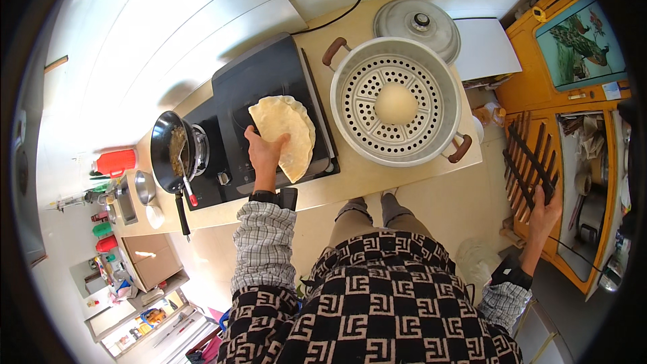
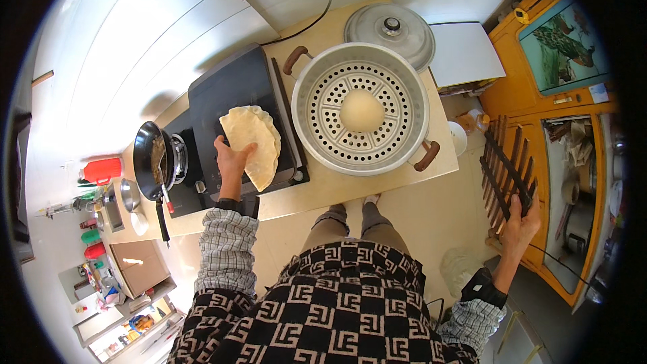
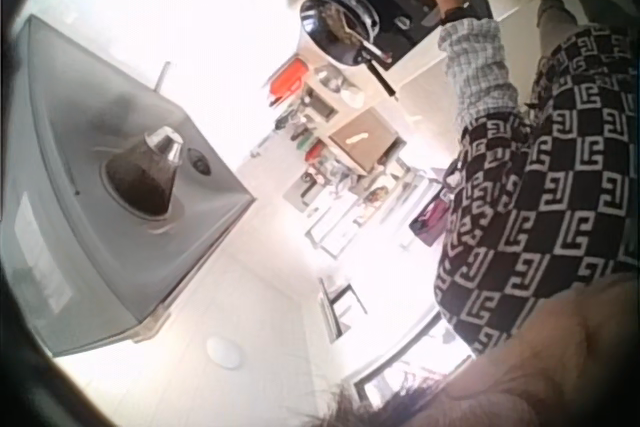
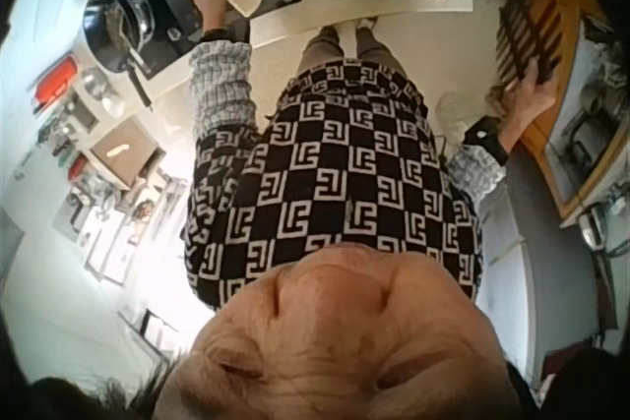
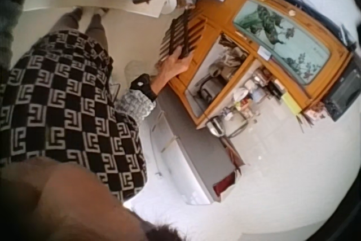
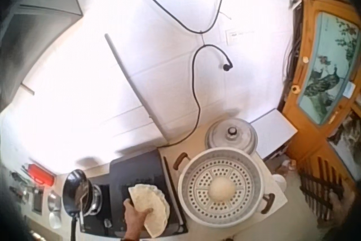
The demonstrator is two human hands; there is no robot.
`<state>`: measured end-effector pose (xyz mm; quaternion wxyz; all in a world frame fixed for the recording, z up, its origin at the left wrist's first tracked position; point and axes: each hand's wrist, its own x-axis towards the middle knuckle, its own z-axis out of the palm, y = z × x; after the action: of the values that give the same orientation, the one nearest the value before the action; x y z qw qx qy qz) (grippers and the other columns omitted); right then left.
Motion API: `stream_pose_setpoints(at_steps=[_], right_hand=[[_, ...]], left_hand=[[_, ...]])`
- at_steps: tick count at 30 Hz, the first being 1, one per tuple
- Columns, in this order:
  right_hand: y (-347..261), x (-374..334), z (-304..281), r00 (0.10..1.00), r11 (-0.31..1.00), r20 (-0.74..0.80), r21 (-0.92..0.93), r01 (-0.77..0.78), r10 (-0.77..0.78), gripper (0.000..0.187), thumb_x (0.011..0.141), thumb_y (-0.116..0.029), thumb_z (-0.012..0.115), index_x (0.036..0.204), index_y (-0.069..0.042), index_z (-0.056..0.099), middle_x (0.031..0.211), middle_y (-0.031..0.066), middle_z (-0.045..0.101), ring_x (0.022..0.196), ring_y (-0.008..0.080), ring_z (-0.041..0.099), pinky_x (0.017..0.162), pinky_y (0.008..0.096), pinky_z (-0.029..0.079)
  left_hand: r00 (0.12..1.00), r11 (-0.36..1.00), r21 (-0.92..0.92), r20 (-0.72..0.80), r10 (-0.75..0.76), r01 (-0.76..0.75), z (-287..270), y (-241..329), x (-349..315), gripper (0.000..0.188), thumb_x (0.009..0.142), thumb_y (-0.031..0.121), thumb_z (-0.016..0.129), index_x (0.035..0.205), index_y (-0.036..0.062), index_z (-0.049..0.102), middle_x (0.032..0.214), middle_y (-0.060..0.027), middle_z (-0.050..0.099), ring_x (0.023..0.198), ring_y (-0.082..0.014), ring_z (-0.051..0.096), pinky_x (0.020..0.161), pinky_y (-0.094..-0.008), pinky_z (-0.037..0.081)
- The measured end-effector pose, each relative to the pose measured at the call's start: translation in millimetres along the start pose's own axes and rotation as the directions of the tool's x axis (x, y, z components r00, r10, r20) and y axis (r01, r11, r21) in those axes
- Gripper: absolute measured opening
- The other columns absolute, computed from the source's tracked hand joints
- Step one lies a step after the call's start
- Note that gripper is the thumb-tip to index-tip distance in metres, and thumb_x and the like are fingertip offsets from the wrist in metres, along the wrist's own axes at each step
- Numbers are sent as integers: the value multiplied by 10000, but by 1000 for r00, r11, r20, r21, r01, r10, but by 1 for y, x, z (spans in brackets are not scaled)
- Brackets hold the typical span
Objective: The person washes a white bowl in the sink, then retrieves a wooden steamer insert and places it into a metal steamer pot. They remove the insert, walk to the living room, pick up a utility knife, return to the kitchen, and use the knife to trim the wooden insert.
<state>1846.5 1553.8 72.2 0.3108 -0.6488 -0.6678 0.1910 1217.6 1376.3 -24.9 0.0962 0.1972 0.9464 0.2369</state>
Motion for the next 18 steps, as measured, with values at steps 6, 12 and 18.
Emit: stream_pose_setpoints(at_steps=[6, 12, 18], right_hand=[[-7, -8, -7, 998, 999, -46, 3, 40, -40, 230, 977, -18, 652, 1188, 75, 642, 916, 119, 700, 807, 150, 624, 707, 313, 516], [-4, -19, -15, 996, 999, -78, -9, -35, 34, 119, 945, 4, 663, 1033, 65, 611, 801, 118, 594, 728, 185, 547, 666, 338, 473], [-3, -24, -18, 995, 996, -59, 30, -85, 87, 132, 928, 8, 672, 1034, 54, 607, 812, 125, 587, 745, 199, 535, 684, 339, 471]], left_hand=[[977, 768, -640, 188, 104, 41, -16, 10, 0, 333, 909, 108, 775, 1190, -21, 654, 1091, -100, 739, 964, -184, 702, 850, -336, 573], [842, 372, -912, 333, 424, 173, -83, 128, -40, 370, 995, 107, 683, 1320, -34, 577, 1242, -128, 694, 1081, -220, 703, 950, -347, 575], [626, 549, -786, 586, 515, 284, 16, 224, -68, 330, 962, 76, 702, 1261, -45, 633, 1165, -113, 722, 1023, -181, 691, 919, -324, 556]])
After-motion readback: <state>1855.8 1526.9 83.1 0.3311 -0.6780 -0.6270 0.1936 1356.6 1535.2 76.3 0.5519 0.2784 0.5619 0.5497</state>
